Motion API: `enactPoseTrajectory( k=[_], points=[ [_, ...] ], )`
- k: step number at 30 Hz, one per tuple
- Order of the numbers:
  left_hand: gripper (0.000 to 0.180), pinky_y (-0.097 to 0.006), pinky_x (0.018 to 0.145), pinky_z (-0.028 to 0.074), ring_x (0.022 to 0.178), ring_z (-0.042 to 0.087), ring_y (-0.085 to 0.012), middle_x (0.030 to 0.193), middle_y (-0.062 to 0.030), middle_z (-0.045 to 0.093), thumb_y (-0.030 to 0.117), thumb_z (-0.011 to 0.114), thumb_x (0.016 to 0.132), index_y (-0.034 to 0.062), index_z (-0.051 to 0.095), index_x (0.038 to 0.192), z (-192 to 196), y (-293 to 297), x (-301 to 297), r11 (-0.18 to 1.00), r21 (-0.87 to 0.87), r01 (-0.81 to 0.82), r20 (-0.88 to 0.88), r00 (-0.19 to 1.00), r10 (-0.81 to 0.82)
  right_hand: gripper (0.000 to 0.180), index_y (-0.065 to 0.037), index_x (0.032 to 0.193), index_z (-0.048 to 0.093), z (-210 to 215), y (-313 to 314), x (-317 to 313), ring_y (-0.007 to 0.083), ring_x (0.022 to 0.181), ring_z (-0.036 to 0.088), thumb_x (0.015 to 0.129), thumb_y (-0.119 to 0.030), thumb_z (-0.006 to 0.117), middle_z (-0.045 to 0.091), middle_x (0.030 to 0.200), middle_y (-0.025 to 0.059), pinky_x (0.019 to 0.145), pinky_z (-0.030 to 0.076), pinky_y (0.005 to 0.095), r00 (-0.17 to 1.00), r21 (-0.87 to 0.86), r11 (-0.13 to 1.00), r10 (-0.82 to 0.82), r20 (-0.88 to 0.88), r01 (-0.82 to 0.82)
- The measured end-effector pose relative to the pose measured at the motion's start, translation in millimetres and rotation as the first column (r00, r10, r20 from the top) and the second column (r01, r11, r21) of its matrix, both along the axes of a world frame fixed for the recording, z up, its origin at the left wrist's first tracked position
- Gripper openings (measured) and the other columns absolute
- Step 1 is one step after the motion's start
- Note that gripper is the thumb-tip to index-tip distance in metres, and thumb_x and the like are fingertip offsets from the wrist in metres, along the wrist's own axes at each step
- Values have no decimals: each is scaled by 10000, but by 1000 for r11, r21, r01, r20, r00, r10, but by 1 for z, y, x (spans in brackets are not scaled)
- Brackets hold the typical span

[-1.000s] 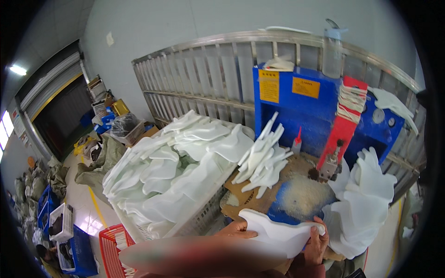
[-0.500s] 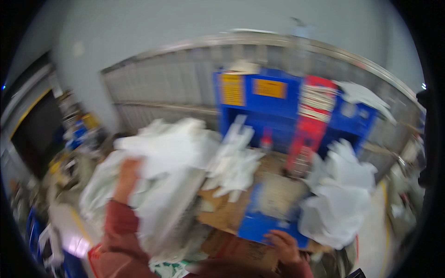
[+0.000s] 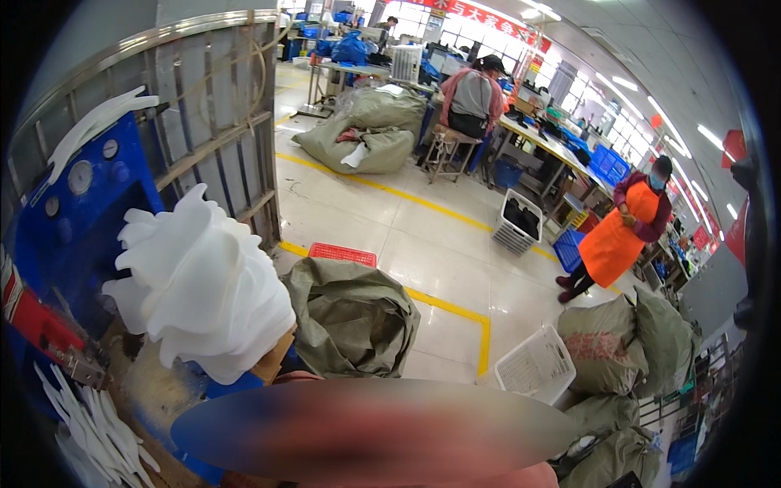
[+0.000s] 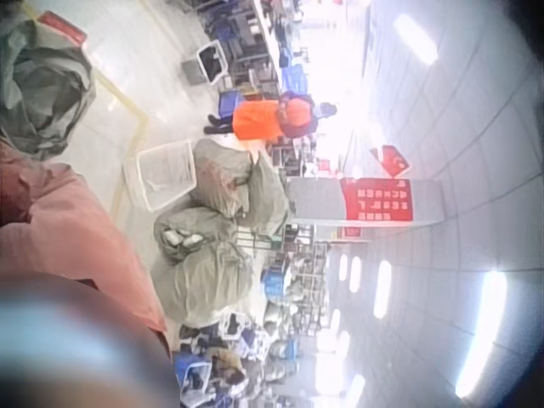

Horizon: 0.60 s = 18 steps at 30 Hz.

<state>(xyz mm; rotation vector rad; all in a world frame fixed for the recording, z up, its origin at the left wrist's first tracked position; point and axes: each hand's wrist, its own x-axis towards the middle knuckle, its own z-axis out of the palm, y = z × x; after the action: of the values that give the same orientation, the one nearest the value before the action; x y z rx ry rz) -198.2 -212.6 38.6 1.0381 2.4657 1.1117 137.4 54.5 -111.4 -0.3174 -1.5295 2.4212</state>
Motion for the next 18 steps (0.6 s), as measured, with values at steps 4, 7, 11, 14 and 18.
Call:
enactPoseTrajectory(
  k=[4,7,11,14,18],
  points=[
    [578,-411,1132,409,1355,517,-301,1461,-156,558,200,652,952,41,510,1489,-3,60,58,964,-38,262,199,948,-250,393,-22,1430,542,-4,-5,34,209,1169,614,1092,-223,550,615,1319,126,975,520,306,986,-72,984,-165,-10,164],
    [569,-410,1119,422,1349,527,-299,1464,-153,562,220,642,974,35,506,1495,-7,93,90,906,-50,419,307,870,-386,390,-28,1423,546,-8,-7,54,194,1150,613,1090,-229,557,619,1295,114,967,517,300,961,-113,957,-274,-31,269],
    [560,-408,1102,440,1341,540,-295,1468,-149,568,246,629,1003,28,500,1503,-11,128,125,811,-62,582,405,757,-513,384,-35,1413,552,-13,-5,65,175,1124,611,1086,-238,566,626,1264,97,957,513,291,922,-186,914,-379,-78,360],
    [555,-407,1089,453,1335,550,-293,1472,-147,572,266,619,1025,22,495,1509,-14,146,145,751,-58,658,449,689,-569,381,-41,1406,556,-18,-5,64,160,1105,610,1084,-244,573,631,1240,85,950,510,284,896,-237,890,-426,-127,390],
    [551,-405,1072,471,1327,563,-290,1476,-143,578,292,606,1055,14,489,1517,-20,160,169,695,-38,718,482,622,-617,376,-48,1396,562,-27,-2,57,141,1079,609,1081,-252,582,637,1209,68,940,506,275,870,-300,870,-455,-188,390]
  ],
)
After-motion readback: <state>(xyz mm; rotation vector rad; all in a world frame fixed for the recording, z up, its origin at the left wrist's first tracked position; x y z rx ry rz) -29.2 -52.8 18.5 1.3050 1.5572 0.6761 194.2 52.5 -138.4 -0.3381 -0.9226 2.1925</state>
